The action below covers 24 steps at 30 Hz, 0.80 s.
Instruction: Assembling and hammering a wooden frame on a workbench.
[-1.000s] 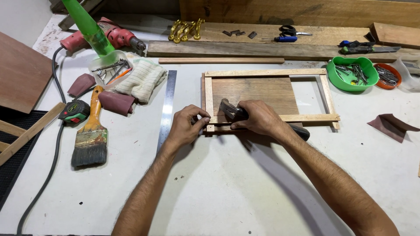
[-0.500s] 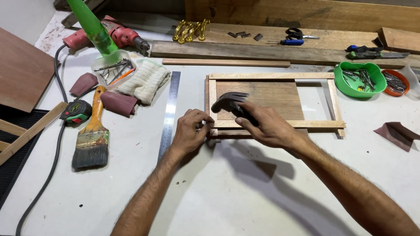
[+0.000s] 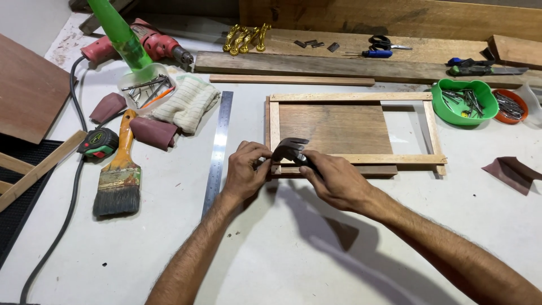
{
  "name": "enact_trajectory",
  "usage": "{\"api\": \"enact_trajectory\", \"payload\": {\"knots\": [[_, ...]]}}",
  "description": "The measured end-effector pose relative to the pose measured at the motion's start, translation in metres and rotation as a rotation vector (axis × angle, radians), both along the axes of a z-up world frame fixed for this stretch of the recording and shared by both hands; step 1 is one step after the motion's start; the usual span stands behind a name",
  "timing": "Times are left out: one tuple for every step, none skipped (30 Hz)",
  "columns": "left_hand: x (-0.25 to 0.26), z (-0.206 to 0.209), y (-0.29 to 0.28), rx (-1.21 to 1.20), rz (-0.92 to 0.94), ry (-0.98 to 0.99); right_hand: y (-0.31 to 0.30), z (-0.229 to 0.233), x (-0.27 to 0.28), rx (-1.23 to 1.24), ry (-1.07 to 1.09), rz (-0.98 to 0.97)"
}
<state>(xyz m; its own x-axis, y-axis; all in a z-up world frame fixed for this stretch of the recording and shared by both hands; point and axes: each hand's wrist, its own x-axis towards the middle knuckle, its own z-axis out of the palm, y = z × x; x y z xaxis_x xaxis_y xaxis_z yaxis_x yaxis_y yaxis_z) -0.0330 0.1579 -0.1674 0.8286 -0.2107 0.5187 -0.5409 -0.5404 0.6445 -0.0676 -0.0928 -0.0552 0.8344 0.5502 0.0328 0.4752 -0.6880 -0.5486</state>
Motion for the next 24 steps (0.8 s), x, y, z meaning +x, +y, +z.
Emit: {"api": "enact_trajectory", "payload": {"knots": [[0.0, 0.001, 0.0, 0.0, -0.002, -0.002, 0.001, 0.007, 0.0, 0.0, -0.002, -0.002], [0.0, 0.001, 0.0, 0.004, 0.002, 0.01, 0.001, 0.015, 0.0, -0.021, 0.046, -0.064], [-0.001, 0.002, 0.001, 0.009, 0.006, 0.022, 0.002, 0.022, 0.0, -0.042, 0.095, -0.126], [-0.003, 0.009, -0.001, 0.009, 0.006, 0.022, 0.001, 0.025, 0.0, -0.042, 0.095, -0.126], [-0.005, 0.017, -0.002, 0.003, 0.008, 0.071, 0.001, 0.028, 0.0, 0.039, 0.034, -0.145], [-0.007, 0.025, -0.003, -0.004, 0.01, 0.119, 0.0, 0.031, 0.001, 0.119, -0.028, -0.162], [-0.007, 0.024, -0.003, -0.006, 0.011, 0.116, 0.001, 0.026, 0.001, 0.117, -0.031, -0.161], [-0.006, 0.023, -0.003, -0.021, 0.0, 0.121, 0.001, 0.021, 0.0, 0.123, -0.046, -0.136], [-0.006, 0.021, -0.003, -0.036, -0.012, 0.125, 0.001, 0.016, -0.001, 0.128, -0.062, -0.11], [-0.004, 0.016, -0.001, -0.037, -0.012, 0.121, -0.001, 0.004, -0.001, 0.128, -0.066, -0.11], [-0.002, 0.012, 0.0, -0.023, -0.013, 0.081, -0.003, -0.009, 0.0, 0.074, -0.073, -0.048], [0.0, 0.007, 0.001, -0.006, -0.015, 0.042, -0.004, -0.022, 0.0, 0.021, -0.078, 0.013], [0.0, 0.008, 0.001, -0.005, -0.016, 0.04, -0.002, -0.017, 0.0, 0.023, -0.08, 0.012], [0.0, 0.009, 0.001, -0.003, -0.022, 0.051, 0.0, -0.012, 0.0, -0.01, 0.022, -0.049], [0.0, 0.01, 0.001, -0.002, -0.027, 0.062, 0.001, -0.007, 0.0, -0.042, 0.124, -0.108], [0.001, 0.008, 0.001, 0.0, -0.029, 0.061, 0.002, -0.004, -0.001, -0.04, 0.124, -0.109], [0.002, 0.005, 0.001, 0.014, -0.026, 0.069, 0.003, -0.002, -0.002, -0.038, 0.147, -0.118], [0.003, 0.002, 0.0, 0.025, -0.023, 0.076, 0.003, 0.0, -0.002, -0.038, 0.169, -0.126], [0.004, 0.003, 0.0, 0.025, -0.023, 0.074, 0.003, 0.001, -0.002, -0.038, 0.168, -0.126], [0.003, 0.004, 0.0, 0.028, -0.016, 0.111, 0.003, 0.001, -0.002, -0.028, 0.177, -0.135], [0.002, 0.004, 0.0, 0.031, -0.01, 0.148, 0.004, 0.0, -0.002, -0.018, 0.186, -0.144], [0.002, 0.003, 0.001, 0.032, -0.01, 0.149, 0.004, 0.0, -0.002, -0.017, 0.187, -0.144], [0.001, 0.003, 0.002, 0.058, -0.031, 0.15, 0.004, 0.0, -0.003, -0.02, 0.193, -0.15], [0.002, 0.003, 0.004, 0.085, -0.05, 0.149, 0.004, 0.001, -0.002, -0.022, 0.196, -0.155]]}}
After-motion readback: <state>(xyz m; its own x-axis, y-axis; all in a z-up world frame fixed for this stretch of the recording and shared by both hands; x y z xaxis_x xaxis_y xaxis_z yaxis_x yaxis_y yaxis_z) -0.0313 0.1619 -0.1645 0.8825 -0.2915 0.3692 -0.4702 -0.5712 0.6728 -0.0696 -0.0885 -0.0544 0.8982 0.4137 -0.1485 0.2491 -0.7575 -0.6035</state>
